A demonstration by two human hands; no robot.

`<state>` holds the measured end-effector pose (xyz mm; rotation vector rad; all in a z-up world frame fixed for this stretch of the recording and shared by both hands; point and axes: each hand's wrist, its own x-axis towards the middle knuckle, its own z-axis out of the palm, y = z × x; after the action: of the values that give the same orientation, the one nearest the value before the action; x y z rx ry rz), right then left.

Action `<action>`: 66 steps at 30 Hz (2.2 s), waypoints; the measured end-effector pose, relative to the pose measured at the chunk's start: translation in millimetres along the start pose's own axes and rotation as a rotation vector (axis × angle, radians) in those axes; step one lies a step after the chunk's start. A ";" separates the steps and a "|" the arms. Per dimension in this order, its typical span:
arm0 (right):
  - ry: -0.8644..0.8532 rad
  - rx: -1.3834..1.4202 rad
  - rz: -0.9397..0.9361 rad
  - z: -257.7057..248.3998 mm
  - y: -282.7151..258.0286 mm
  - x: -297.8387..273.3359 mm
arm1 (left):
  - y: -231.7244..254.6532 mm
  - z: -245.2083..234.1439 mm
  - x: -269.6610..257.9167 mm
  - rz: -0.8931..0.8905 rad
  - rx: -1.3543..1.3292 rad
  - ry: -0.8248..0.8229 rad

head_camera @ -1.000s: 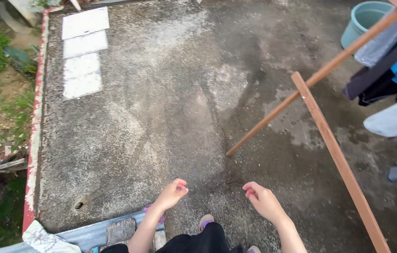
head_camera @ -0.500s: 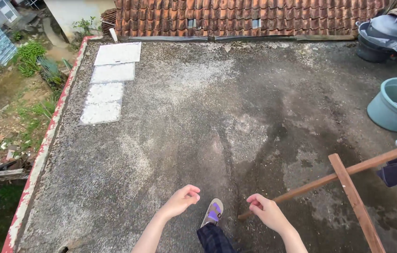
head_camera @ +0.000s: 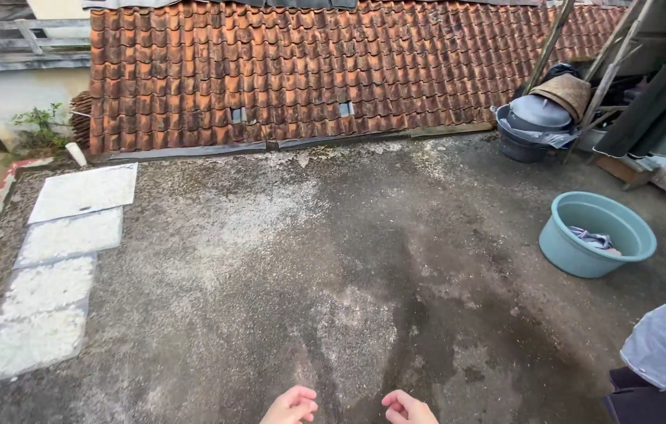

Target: Hanging wet laundry on a wooden drying rack outside.

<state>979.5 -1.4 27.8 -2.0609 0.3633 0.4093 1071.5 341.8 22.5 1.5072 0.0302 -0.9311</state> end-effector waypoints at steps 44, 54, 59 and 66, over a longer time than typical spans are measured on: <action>0.577 0.400 0.320 -907.0 201.1 425.0 | 560.1 583.1 942.5 -0.107 0.410 -0.428; 0.630 0.549 0.669 -1059.3 375.5 493.0 | 587.2 768.3 1169.1 0.037 0.641 -0.614; 0.694 0.640 0.667 -1107.3 481.3 534.6 | 605.1 874.9 1230.4 -0.032 0.755 -0.594; 0.511 0.743 0.930 -1179.5 666.4 624.4 | 498.0 971.2 1333.5 -0.280 0.716 -0.481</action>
<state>1429.6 -1406.8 -190.2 -1.1331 1.5456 0.2125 1723.2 -1240.8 -177.3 1.9071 -0.4987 -1.6257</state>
